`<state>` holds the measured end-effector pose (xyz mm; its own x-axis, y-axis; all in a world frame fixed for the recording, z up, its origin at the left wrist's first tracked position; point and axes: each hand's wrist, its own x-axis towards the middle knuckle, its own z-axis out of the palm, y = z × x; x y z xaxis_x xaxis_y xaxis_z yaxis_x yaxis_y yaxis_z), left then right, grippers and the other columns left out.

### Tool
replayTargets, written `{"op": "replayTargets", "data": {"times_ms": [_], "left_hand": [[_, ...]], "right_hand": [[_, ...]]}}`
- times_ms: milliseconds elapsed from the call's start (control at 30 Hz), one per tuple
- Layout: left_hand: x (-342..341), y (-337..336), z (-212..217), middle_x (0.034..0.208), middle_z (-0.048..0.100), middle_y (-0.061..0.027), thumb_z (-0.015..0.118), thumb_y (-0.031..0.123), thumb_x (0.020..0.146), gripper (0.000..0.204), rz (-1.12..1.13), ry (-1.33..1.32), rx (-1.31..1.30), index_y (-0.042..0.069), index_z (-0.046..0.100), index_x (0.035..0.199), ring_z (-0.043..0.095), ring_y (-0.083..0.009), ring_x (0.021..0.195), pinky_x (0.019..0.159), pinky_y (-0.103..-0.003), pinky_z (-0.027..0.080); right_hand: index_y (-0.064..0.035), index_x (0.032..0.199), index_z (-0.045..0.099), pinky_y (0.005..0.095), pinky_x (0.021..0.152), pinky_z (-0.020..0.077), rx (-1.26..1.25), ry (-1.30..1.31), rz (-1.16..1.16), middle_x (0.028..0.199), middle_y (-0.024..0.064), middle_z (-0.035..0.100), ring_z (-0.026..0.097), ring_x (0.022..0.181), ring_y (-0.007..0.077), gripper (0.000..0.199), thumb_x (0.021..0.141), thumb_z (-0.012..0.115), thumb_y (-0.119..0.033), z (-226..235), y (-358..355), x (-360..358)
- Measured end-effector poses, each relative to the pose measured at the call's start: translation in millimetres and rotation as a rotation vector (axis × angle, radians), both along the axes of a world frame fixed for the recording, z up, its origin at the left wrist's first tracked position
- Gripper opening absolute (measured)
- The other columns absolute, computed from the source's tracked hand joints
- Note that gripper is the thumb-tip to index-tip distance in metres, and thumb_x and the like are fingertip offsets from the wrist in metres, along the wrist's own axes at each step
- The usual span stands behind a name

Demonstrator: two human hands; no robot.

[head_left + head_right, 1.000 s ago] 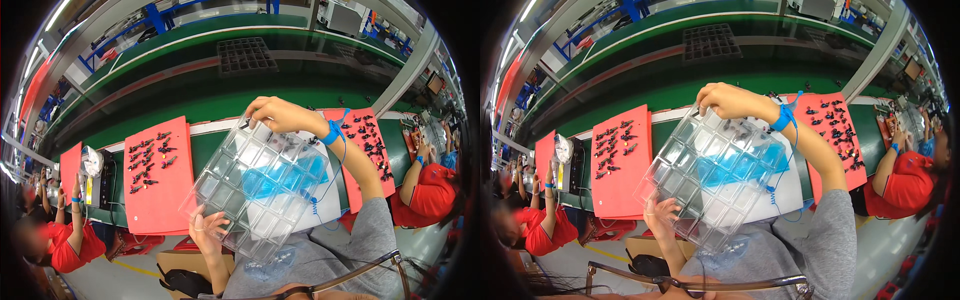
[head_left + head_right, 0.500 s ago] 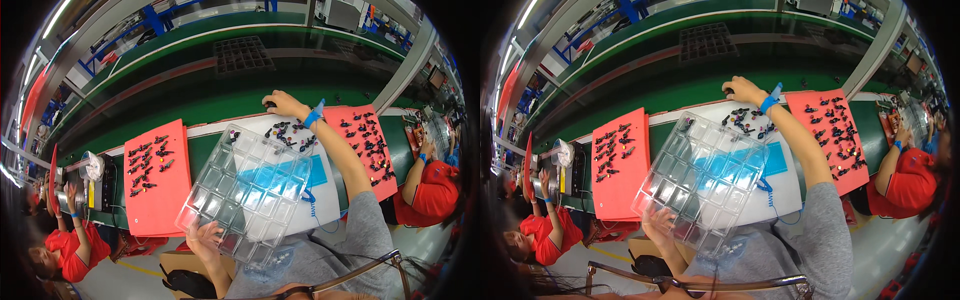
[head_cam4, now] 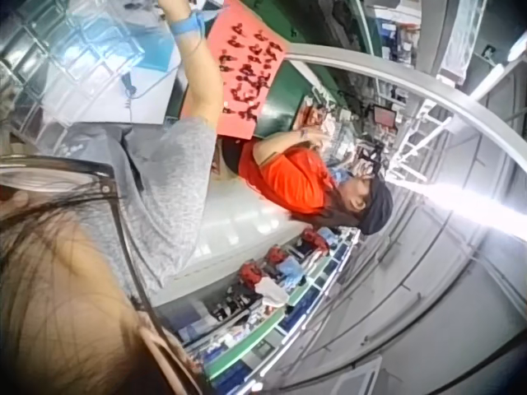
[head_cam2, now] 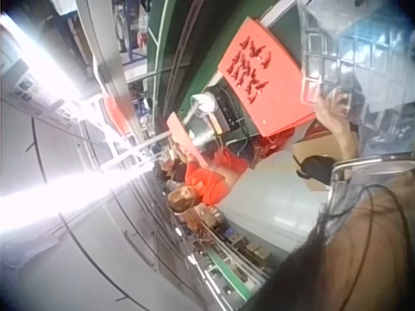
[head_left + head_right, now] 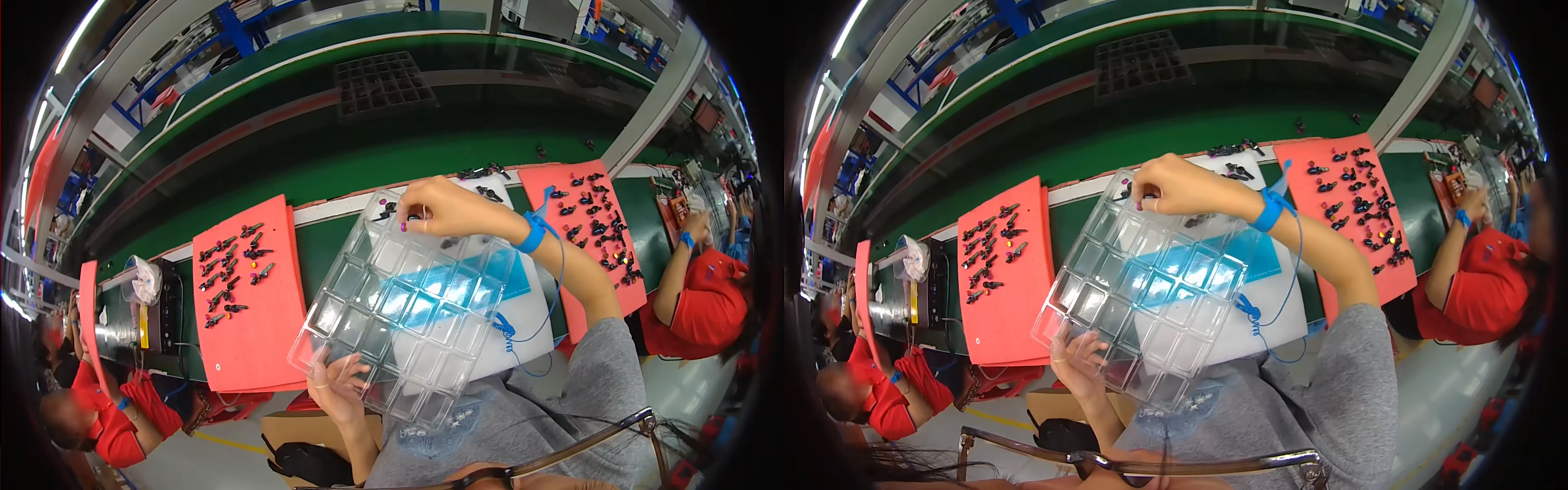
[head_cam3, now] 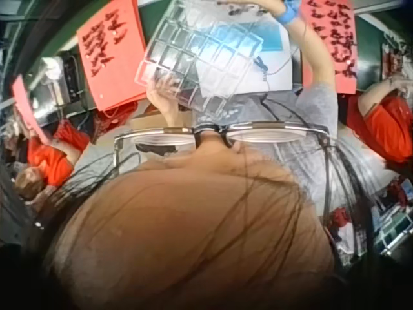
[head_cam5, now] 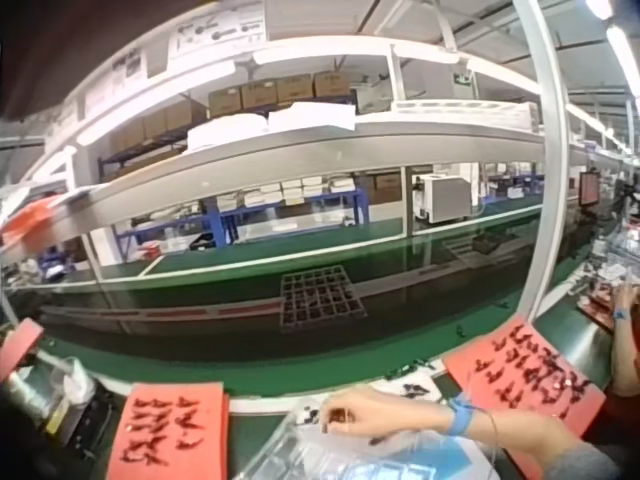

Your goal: The person takes clear plastic trays from an overhead shelf, loads small components into the compartments of the trays by hand, and places the filled trays back onto the shelf.

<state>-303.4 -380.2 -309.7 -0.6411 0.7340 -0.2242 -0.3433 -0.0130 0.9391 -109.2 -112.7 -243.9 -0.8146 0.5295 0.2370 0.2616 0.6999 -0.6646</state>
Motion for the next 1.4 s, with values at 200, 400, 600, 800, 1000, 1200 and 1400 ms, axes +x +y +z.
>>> {"op": "replayTargets", "data": {"times_ms": [200,400,600,800,1000,1200,1400], "left_hand": [[13.9,9.6,-4.1,0.083,0.065,-0.0232,0.044,0.047,0.093,0.063,-0.001,0.011,0.019,-0.006,0.041,0.126,0.066,-0.0239,0.060,0.037,-0.023,0.047],[20.4,12.4,-8.6,0.083,0.065,-0.0219,0.043,0.047,0.093,0.063,0.000,0.018,0.049,-0.007,0.040,0.128,0.065,-0.0231,0.060,0.038,-0.023,0.047],[22.7,7.5,-13.2,0.082,0.066,-0.0232,0.043,0.039,0.094,0.053,-0.002,-0.037,0.087,-0.004,0.040,0.125,0.066,-0.0286,0.060,0.039,-0.027,0.050],[27.1,8.6,-11.7,0.083,0.065,-0.0223,0.043,0.048,0.093,0.066,-0.033,0.001,0.033,-0.007,0.037,0.130,0.065,-0.0239,0.061,0.039,-0.024,0.048],[26.8,9.3,-12.7,0.083,0.064,-0.0233,0.043,0.047,0.093,0.064,-0.032,-0.024,0.024,-0.006,0.037,0.129,0.065,-0.0249,0.061,0.039,-0.025,0.048],[30.0,14.6,-4.1,0.084,0.065,-0.0230,0.043,0.047,0.093,0.064,-0.044,-0.044,-0.004,-0.005,0.037,0.129,0.065,-0.0254,0.062,0.039,-0.025,0.048],[24.6,8.6,-4.5,0.085,0.065,-0.0216,0.043,0.047,0.093,0.064,-0.024,-0.071,-0.011,-0.005,0.037,0.129,0.066,-0.0249,0.063,0.040,-0.024,0.048]], "right_hand": [[0.0014,0.090,0.067,0.0262,0.065,0.0502,-0.325,0.038,-0.056,0.082,0.0075,0.066,0.063,0.073,0.0128,0.017,0.082,0.068,-0.014,3.9,1.7,23.1],[-0.0019,0.090,0.067,0.0360,0.067,0.0524,0.293,-0.186,-0.766,0.081,0.0136,0.067,0.066,0.075,0.0282,0.017,0.074,0.061,-0.003,-51.0,82.1,111.4],[-0.0023,0.098,0.063,0.0428,0.077,0.0488,0.225,-0.254,-0.715,0.087,0.0189,0.064,0.061,0.086,0.0350,0.030,0.068,0.062,0.000,-91.7,85.3,135.3],[-0.0003,0.094,0.063,0.0387,0.070,0.0508,0.389,-0.200,-0.756,0.084,0.0158,0.065,0.064,0.080,0.0307,0.022,0.072,0.062,0.000,-58.4,72.6,129.6],[-0.0026,0.095,0.067,0.0301,0.065,0.0519,-0.033,0.150,-0.230,0.081,0.0121,0.067,0.065,0.071,0.0202,0.021,0.075,0.062,-0.003,0.8,11.3,72.6],[-0.0052,0.097,0.067,0.0312,0.065,0.0523,0.116,-0.128,-0.216,0.083,0.0122,0.065,0.065,0.072,0.0237,0.029,0.069,0.066,-0.001,-0.8,-20.2,52.9],[-0.0006,0.103,0.065,0.0283,0.066,0.0521,0.072,0.067,-0.541,0.083,0.0132,0.066,0.065,0.068,0.0189,0.032,0.072,0.066,-0.001,-23.1,51.7,83.8]]}}
